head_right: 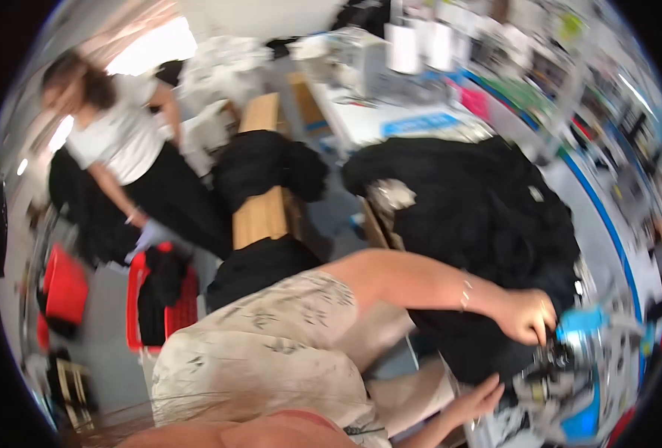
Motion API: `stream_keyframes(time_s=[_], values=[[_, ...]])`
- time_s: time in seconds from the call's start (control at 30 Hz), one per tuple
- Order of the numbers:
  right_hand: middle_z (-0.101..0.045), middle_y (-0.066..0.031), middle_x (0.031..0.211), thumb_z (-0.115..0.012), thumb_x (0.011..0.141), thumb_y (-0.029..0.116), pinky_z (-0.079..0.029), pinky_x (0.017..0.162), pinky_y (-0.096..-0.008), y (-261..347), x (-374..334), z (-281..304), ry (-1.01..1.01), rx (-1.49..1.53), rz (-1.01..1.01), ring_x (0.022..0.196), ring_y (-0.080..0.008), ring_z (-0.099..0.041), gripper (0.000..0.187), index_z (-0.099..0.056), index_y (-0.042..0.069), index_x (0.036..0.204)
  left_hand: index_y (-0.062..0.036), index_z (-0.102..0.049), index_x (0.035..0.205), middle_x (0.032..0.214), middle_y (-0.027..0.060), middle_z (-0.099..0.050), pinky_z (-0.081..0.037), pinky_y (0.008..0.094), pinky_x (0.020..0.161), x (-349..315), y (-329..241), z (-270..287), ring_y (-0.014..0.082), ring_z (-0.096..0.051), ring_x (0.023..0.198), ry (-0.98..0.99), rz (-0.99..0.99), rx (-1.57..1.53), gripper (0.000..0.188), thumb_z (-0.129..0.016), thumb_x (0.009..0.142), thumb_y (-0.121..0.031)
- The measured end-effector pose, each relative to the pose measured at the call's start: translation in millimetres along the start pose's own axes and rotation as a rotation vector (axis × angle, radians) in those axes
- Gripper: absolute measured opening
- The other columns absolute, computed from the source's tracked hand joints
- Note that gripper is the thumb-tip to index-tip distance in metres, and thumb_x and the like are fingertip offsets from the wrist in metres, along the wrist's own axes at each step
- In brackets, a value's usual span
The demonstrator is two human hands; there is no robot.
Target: The worker is sorting and inspecting pieces of black garments at a workstation.
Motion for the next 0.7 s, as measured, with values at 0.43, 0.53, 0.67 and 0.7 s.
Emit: stream_keyframes(time_s=[0.43, 0.53, 0.67, 0.7], values=[[-0.051, 0.001, 0.065, -0.057, 0.088, 0.024, -0.034, 0.048, -0.0223, 33, -49, -35, 0.258, 0.021, -0.247, 0.055, -0.0067, -0.043, 0.021, -0.057, 0.003, 0.092, -0.0053, -0.063, 0.099, 0.105, 0.0111, -0.057, -0.041, 0.0467, 0.086, -51, -129, 87, 0.0326, -0.05, 0.106, 0.112, 0.215, 0.207, 0.029, -0.063, 0.071, -0.013], [-0.054, -0.0017, 0.062, -0.053, 0.092, 0.019, -0.038, 0.047, -0.0224, 40, -55, -57, 0.358, 0.524, -0.386, 0.052, -0.0099, -0.05, 0.015, -0.056, 0.006, 0.084, -0.0057, -0.062, 0.106, 0.117, 0.0125, -0.054, -0.037, 0.0496, 0.097, -84, -145, 98, 0.0347, -0.045, 0.117, 0.178, 0.349, 0.4, 0.04, -0.062, 0.065, -0.002], [-0.063, -0.0054, 0.075, -0.048, 0.095, 0.02, -0.043, 0.047, -0.0235, 29, -44, -34, 0.313, 0.737, -0.355, 0.057, -0.0121, -0.057, 0.021, -0.06, 0.004, 0.095, -0.0072, -0.056, 0.117, 0.128, 0.0155, -0.045, -0.03, 0.0532, 0.101, -70, -146, 57, 0.0362, -0.039, 0.122, 0.236, 0.396, 0.304, 0.054, -0.067, 0.064, -0.009], [-0.063, -0.0058, 0.077, -0.047, 0.095, 0.021, -0.044, 0.048, -0.0234, 25, -45, -28, 0.299, 0.708, -0.351, 0.058, -0.0121, -0.057, 0.023, -0.06, 0.003, 0.096, -0.0077, -0.053, 0.12, 0.132, 0.0166, -0.042, -0.027, 0.0545, 0.103, -68, -143, 49, 0.0369, -0.037, 0.125, 0.262, 0.443, 0.308, 0.059, -0.07, 0.064, -0.013]])
Point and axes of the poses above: each hand's wrist, its own x-axis towards the middle knuckle, its own z-axis out of the back of the hand, y = z × x, the point moved 7 cm from there along x, towards the middle knuckle
